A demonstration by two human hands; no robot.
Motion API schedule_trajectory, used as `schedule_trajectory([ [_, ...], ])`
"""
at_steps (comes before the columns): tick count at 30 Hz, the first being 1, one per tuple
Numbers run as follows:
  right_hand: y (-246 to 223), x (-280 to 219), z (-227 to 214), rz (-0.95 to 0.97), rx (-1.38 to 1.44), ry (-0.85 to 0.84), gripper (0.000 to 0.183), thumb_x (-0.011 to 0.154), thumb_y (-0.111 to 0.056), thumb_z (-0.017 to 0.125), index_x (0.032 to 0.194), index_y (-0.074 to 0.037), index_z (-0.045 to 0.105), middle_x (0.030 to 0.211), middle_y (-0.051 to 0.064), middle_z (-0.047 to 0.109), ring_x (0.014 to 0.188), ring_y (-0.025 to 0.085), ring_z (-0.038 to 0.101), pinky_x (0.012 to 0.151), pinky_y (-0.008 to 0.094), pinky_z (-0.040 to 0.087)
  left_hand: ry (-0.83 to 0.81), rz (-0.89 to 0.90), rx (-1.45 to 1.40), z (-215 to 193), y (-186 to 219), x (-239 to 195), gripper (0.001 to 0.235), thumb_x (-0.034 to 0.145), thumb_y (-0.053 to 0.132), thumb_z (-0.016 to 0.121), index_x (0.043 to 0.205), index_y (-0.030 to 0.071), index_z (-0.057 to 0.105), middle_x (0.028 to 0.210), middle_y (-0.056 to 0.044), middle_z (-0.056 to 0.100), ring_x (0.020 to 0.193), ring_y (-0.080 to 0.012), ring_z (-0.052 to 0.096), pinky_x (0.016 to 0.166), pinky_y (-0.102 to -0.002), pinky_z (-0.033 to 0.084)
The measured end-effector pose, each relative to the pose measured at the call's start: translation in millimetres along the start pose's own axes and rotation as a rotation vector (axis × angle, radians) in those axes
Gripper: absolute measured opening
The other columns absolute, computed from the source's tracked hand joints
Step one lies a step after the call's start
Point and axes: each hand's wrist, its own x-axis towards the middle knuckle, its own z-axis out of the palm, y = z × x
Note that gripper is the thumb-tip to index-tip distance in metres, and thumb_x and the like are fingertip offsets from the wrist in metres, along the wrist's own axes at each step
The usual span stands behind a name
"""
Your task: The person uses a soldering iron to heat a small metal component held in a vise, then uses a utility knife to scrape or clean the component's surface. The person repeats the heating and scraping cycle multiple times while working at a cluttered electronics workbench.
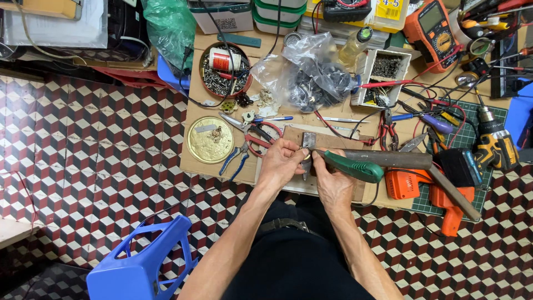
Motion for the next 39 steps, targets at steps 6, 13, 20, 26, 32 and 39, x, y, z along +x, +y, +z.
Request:
schedule_trajectory([
  [6, 9.3, 4.0, -5.0, 0.014, 0.074, -0.071, 0.016, 0.093, -0.013, 0.075, 0.105, -0.001, 0.072, 0.090, 0.001, 0.071, 0.081, 0.007, 0.061, 0.074, 0.023, 0.052, -0.021, 0.000, 0.008, -3.0, 2.6, -0.4, 0.028, 0.088, 0.013, 0.077, 0.103, -0.002, 0.058, 0.082, -0.007, 0.064, 0.068, -0.0132, 0.066, 0.056, -0.028, 0.063],
  [13, 11.6, 7.3, -4.0, 0.022, 0.104, -0.092, 0.015, 0.093, -0.012, 0.075, 0.103, -0.001, 0.072, 0.087, 0.002, 0.071, 0.077, 0.008, 0.061, 0.070, 0.025, 0.052, -0.050, 0.023, -0.045, -2.0, 3.0, -3.0, 0.030, 0.087, 0.013, 0.077, 0.105, -0.002, 0.057, 0.083, -0.007, 0.065, 0.070, -0.0139, 0.068, 0.058, -0.029, 0.064],
  [20, 8.7, 5.0, -6.8, 0.062, 0.081, -0.102, 0.016, 0.094, -0.014, 0.073, 0.104, -0.002, 0.071, 0.087, 0.001, 0.072, 0.078, 0.007, 0.063, 0.070, 0.024, 0.053, 0.122, 0.320, 0.314, 10.2, 34.3, -43.2, 0.029, 0.090, 0.012, 0.073, 0.115, 0.001, 0.061, 0.087, -0.005, 0.061, 0.069, -0.0131, 0.061, 0.060, -0.028, 0.055],
  [26, 9.5, 6.2, -6.0, 0.023, 0.100, -0.119, 0.016, 0.094, -0.013, 0.073, 0.105, -0.002, 0.071, 0.087, 0.001, 0.071, 0.077, 0.007, 0.062, 0.070, 0.024, 0.052, 0.148, 0.447, 0.359, 11.4, 28.2, -45.0, 0.023, 0.091, 0.010, 0.073, 0.112, 0.004, 0.067, 0.095, -0.006, 0.057, 0.073, -0.0136, 0.056, 0.065, -0.029, 0.053],
  [32, 8.5, 5.4, -6.3, 0.041, 0.133, -0.115, 0.016, 0.095, -0.012, 0.072, 0.107, -0.001, 0.071, 0.088, 0.001, 0.070, 0.078, 0.007, 0.062, 0.070, 0.023, 0.053, 0.129, 0.456, 0.366, 9.4, 29.2, -48.1, 0.022, 0.093, 0.010, 0.071, 0.114, 0.005, 0.068, 0.097, -0.006, 0.057, 0.074, -0.0143, 0.059, 0.064, -0.029, 0.054],
  [39, 10.5, 5.5, -3.6, -0.024, 0.157, -0.121, 0.015, 0.096, -0.010, 0.072, 0.106, 0.000, 0.071, 0.092, 0.001, 0.069, 0.081, 0.007, 0.063, 0.072, 0.023, 0.053, 0.142, 0.493, 0.308, 11.1, 17.6, -46.9, 0.019, 0.097, 0.008, 0.067, 0.116, 0.006, 0.070, 0.099, -0.007, 0.059, 0.076, -0.0143, 0.063, 0.064, -0.028, 0.055],
])
